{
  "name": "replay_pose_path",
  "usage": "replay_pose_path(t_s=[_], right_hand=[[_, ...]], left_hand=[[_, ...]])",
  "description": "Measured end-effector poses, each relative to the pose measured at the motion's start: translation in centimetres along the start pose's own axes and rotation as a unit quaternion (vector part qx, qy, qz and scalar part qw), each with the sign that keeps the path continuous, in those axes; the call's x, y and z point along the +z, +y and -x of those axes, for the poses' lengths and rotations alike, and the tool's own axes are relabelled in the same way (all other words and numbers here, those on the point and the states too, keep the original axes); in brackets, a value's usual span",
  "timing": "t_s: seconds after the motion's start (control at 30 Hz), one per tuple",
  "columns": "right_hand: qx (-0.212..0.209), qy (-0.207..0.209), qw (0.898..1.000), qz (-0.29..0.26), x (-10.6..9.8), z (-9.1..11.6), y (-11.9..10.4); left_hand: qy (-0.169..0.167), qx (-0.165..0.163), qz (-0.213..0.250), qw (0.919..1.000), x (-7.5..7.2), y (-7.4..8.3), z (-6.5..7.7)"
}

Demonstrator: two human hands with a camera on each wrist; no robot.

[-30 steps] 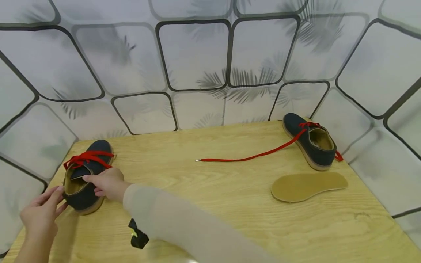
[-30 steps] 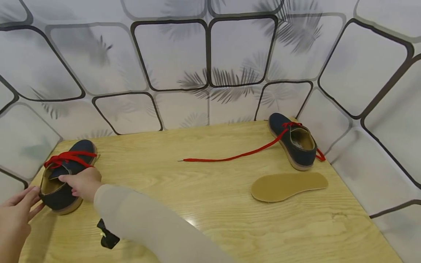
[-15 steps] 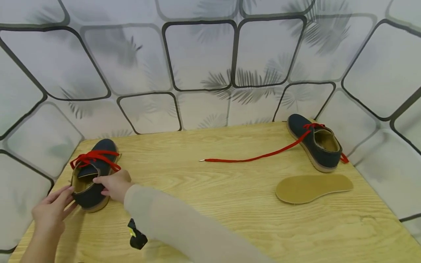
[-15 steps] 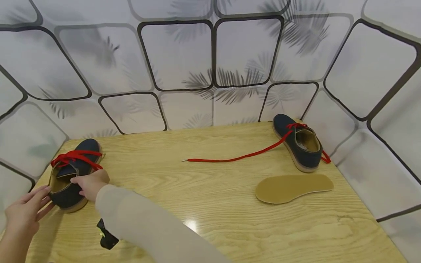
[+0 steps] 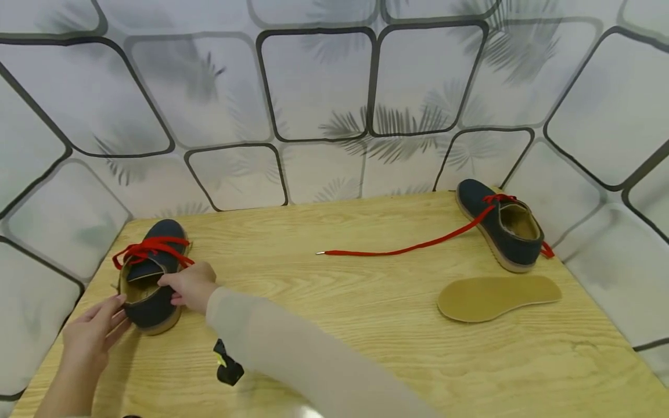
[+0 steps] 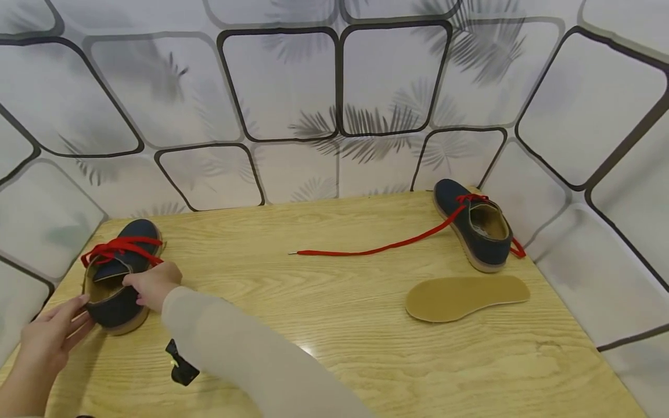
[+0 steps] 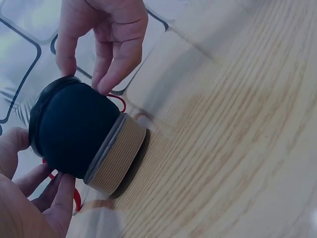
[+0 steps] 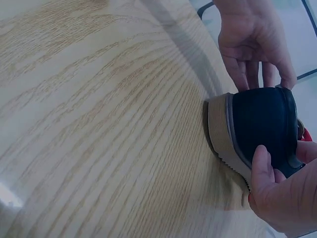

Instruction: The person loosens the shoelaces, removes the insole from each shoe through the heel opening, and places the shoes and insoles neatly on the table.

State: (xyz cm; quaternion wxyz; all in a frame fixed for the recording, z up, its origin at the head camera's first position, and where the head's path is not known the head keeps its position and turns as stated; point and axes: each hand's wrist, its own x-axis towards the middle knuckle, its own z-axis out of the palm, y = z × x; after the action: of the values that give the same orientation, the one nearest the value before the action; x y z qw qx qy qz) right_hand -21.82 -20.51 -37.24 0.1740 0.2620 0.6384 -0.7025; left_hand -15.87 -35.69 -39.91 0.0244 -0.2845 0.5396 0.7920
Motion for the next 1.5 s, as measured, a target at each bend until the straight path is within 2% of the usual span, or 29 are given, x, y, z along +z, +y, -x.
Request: replay_pose_path(t_s=[0.1, 0.2, 0.5, 0.73, 0.87, 1.0, 1.1, 1.23, 1.4, 1.5], right_hand=[[0.001, -0.009, 1.000, -0.012, -0.4, -0.2, 0.0], [0.001, -0.007, 1.000, 0.001, -0.7, -0.3, 0.0], [0.002, -0.056, 0.998, -0.035, -2.6, -0.4, 0.0], [0.013, -0.073, 0.997, -0.034, -3.5, -0.8, 0.1], [0.016, -0.081, 0.996, -0.031, -4.3, -1.2, 0.1], [0.021, -0.098, 0.994, -0.041, -5.8, -1.9, -0.1], [0.025, -0.111, 0.993, -0.044, -6.9, -2.5, -0.3], [0.024, -0.117, 0.992, -0.041, -8.1, -3.1, -0.8], [0.030, -0.121, 0.992, -0.034, -9.0, -3.5, -1.2], [0.036, -0.109, 0.993, -0.033, -9.2, -3.6, -1.3]], left_hand=[[-0.010, 0.003, 0.003, 0.9999, 0.1, -0.2, 0.0], [-0.013, 0.006, 0.005, 0.9999, 0.3, -0.4, 0.1], [-0.011, 0.012, -0.015, 0.9998, 1.2, -1.0, 0.5], [0.004, 0.014, -0.020, 0.9997, 1.7, -1.5, 0.7], [-0.002, 0.010, -0.028, 0.9995, 2.4, -1.5, 0.7], [-0.008, -0.011, -0.051, 0.9986, 3.8, -1.5, 0.6], [-0.020, -0.026, -0.072, 0.9969, 4.9, -1.5, 0.5], [-0.047, -0.029, -0.086, 0.9947, 6.2, -1.3, 0.2], [-0.080, -0.033, -0.103, 0.9909, 6.9, -1.0, 0.1], [-0.092, -0.041, -0.110, 0.9888, 7.2, -1.0, 0.0]])
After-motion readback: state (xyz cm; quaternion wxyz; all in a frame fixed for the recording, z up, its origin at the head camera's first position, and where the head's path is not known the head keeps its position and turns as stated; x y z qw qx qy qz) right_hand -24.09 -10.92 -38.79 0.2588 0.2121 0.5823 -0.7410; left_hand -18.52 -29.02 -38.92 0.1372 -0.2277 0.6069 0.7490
